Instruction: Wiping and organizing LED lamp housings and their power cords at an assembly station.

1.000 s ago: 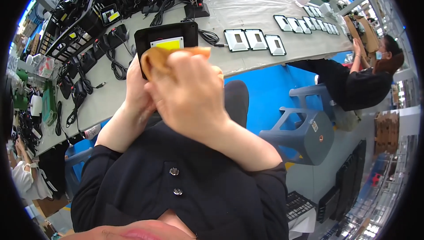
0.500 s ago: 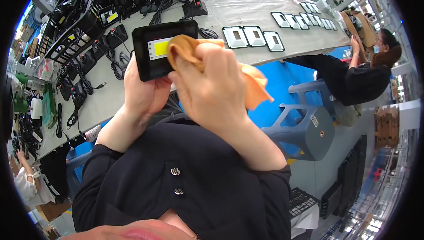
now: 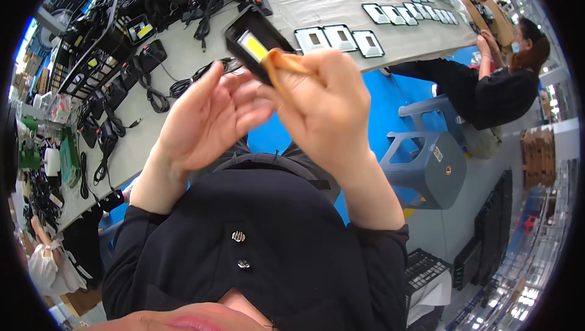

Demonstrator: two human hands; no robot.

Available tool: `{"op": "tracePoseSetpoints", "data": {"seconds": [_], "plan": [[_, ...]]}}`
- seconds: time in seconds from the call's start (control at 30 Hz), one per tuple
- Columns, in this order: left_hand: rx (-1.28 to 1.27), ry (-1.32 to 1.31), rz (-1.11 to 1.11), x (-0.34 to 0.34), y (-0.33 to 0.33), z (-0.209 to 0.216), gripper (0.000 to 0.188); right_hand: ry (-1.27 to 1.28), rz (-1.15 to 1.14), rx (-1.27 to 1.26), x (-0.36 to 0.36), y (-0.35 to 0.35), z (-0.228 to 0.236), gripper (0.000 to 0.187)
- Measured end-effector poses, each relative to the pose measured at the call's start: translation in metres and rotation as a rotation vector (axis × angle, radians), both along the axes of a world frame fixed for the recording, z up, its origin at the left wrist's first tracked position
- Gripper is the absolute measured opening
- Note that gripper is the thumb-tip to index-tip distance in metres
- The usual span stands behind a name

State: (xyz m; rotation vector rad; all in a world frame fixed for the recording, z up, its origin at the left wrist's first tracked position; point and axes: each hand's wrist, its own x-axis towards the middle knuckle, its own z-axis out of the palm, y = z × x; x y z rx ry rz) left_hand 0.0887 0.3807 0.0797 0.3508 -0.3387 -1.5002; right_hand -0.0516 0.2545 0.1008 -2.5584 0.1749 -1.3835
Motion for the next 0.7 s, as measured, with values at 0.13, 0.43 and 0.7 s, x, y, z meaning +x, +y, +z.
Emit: {"op": "tracePoseSetpoints", "data": {"seconds": [0.13,0.43,0.7], "plan": [[-0.147,-0.95,-0.178,0.021,0.046,0.032,0.042,-0.054,0.062,0.576,-0.023,-0.027,0.008,0.025],[-0.734,-1.728,1.231,0.02,-0.04,-0.006,0.085,-0.04,0.412,0.985,-0.037,-0.017,0.034,0.021],[-0.573,-1.948,0.993,-0.002,-0.069,-0.021,0.074,0.021,0.312,1.008,-0.041,-0.028,-0.03,0.022]]}}
